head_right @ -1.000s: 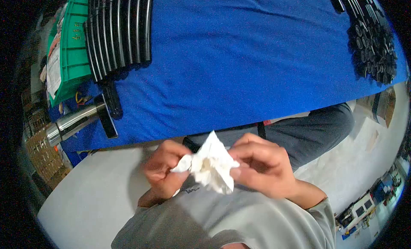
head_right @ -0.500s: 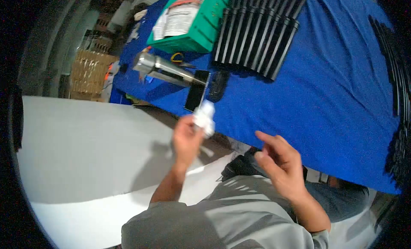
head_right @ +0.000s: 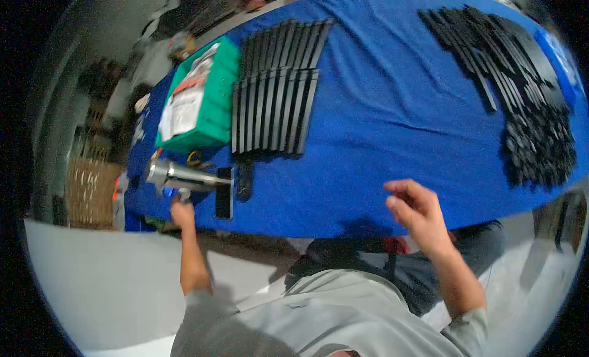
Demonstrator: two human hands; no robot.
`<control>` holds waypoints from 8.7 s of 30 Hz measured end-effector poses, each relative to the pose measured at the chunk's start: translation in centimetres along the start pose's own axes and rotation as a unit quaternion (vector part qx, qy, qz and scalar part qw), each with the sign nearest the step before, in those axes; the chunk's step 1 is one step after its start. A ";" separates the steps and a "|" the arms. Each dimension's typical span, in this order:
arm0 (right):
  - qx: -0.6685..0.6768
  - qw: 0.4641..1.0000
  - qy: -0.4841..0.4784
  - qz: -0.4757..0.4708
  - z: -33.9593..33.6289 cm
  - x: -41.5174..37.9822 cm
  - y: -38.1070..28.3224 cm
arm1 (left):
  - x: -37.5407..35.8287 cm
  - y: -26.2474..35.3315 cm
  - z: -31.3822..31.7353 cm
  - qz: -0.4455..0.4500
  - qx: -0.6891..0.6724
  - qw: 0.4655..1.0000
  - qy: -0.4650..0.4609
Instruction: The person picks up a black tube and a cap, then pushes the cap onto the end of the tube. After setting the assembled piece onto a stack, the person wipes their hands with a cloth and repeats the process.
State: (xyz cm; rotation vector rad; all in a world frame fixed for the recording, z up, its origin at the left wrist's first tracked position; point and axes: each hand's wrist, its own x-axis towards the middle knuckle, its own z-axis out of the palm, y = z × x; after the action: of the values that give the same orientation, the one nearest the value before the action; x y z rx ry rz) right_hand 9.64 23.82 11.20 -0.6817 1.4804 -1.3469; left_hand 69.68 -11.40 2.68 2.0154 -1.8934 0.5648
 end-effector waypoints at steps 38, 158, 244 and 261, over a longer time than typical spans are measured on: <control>-0.508 0.823 0.088 -0.239 -18.7 6.5 2.0 | -1.9 90.2 -5.9 0.378 -0.294 0.874 -0.079; -0.020 0.959 -0.189 -0.209 -13.3 10.2 1.9 | -12.9 50.5 -13.8 0.221 -0.541 0.440 -0.681; -0.278 0.914 0.259 -0.141 -20.4 12.0 0.1 | -17.6 67.1 -10.0 -0.058 -0.801 0.054 -0.593; 0.503 0.846 -0.164 -0.066 -18.1 12.9 3.7 | -15.8 65.9 -9.7 -0.096 -0.787 -0.120 -0.598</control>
State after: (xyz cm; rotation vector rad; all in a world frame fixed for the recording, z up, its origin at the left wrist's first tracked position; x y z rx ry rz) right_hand -10.75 20.51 2.19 -0.2793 0.3156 -1.7527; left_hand 2.63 2.32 0.97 0.1000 0.3622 3.4393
